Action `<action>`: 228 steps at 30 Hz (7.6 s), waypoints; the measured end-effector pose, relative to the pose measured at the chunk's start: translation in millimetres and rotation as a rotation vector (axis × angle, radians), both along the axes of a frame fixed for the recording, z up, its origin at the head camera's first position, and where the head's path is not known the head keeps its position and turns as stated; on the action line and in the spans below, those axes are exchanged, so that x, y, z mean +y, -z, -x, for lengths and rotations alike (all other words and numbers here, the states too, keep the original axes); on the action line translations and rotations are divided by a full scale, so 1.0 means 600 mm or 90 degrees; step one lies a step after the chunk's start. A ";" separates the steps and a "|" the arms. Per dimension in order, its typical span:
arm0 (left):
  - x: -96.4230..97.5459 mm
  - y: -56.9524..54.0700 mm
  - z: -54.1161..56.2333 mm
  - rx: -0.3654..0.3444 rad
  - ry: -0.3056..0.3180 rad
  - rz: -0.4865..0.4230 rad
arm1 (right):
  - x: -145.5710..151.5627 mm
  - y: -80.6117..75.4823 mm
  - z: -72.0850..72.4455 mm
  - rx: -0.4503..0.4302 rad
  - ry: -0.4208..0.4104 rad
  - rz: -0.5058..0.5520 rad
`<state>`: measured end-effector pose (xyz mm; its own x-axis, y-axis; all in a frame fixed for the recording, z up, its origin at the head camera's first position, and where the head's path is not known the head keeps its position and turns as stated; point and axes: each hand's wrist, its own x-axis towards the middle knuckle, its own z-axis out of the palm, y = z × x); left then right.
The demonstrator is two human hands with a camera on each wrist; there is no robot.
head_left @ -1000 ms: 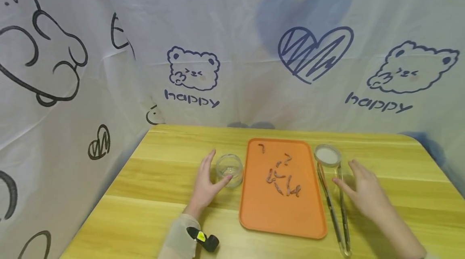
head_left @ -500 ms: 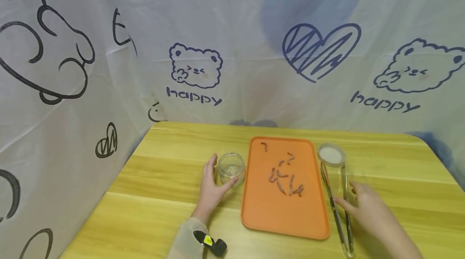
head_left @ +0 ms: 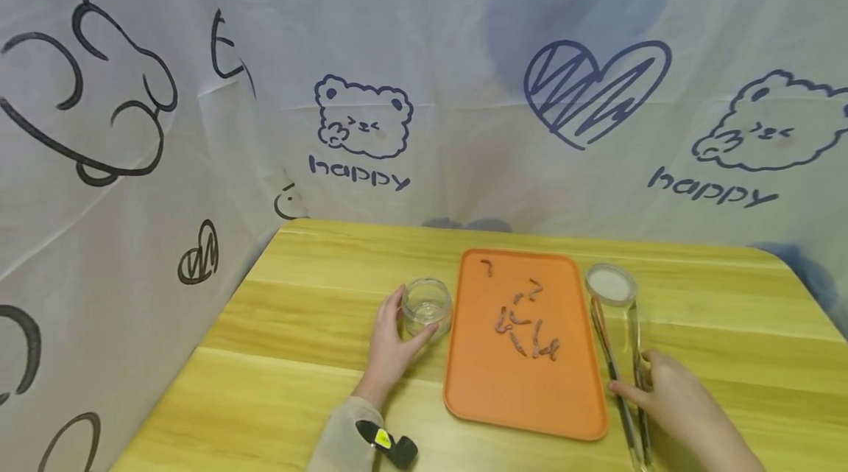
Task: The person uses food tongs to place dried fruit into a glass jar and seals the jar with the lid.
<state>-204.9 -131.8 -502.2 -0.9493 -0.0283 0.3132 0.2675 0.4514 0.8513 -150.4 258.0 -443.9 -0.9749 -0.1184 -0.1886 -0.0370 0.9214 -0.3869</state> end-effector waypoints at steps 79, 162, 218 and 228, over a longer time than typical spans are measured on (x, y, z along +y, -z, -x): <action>-0.001 -0.008 -0.003 -0.007 -0.003 0.003 | -0.061 -0.018 0.037 0.322 -0.155 0.032; -0.001 -0.004 -0.002 -0.016 -0.005 0.014 | -0.069 -0.022 0.067 0.260 -0.178 0.054; -0.002 -0.008 -0.002 -0.029 -0.006 0.024 | -0.231 -0.094 0.041 0.501 -0.374 0.159; -0.002 -0.007 -0.002 -0.022 -0.007 0.024 | -0.248 -0.095 0.042 0.417 -0.395 0.177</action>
<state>-203.9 -133.2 -497.9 -0.9593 -0.0270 0.2810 0.2331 0.4858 0.8424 -175.6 109.0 -387.0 -0.6250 -0.6096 0.4876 -0.7774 0.5425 -0.3183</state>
